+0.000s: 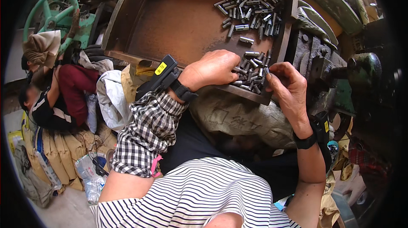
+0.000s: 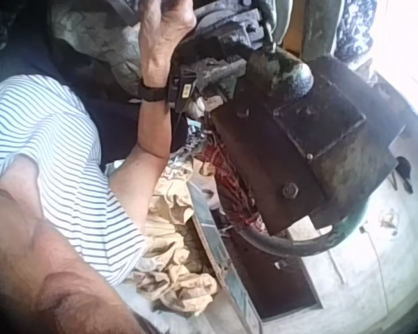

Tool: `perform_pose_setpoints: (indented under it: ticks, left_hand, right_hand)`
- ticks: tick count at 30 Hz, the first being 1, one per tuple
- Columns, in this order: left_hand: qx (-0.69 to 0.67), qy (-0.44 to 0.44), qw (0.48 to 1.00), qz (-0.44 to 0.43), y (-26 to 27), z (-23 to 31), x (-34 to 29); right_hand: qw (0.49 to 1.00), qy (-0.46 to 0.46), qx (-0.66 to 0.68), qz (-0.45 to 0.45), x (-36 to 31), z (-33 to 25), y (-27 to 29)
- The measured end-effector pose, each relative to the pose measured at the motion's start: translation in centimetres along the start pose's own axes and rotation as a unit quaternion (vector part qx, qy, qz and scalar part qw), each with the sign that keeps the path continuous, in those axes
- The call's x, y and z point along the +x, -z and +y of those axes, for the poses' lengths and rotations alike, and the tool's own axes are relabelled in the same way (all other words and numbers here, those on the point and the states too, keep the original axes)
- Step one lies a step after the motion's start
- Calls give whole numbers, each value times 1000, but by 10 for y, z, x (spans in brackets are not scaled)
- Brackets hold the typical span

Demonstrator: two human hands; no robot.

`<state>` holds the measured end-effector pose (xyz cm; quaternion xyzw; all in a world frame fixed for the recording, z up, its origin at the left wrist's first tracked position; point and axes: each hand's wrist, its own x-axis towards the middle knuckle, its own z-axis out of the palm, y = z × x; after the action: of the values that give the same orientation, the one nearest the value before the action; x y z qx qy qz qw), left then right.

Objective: Assembling small metal pins into housings using a manual industrial press.

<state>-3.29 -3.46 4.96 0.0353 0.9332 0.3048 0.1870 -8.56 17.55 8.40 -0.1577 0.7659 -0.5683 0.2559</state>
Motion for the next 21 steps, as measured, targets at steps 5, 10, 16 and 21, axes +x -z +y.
perform_pose_setpoints:
  ticks: [5,10,16,21]
  left_hand:
    - [-17,8,1000,-11,0,0,-1]
    - [-153,-60,984,65,1,5,2]
    - [-600,58,797,-46,10,28,0]
    - [-584,48,810,-20,-1,21,5]
  right_hand:
    - [998,23,-52,-35,2,9,5]
    - [990,-90,109,-30,5,-1,9]
    - [989,-102,104,-33,5,1,9]
    - [989,-102,105,-37,7,0,11]
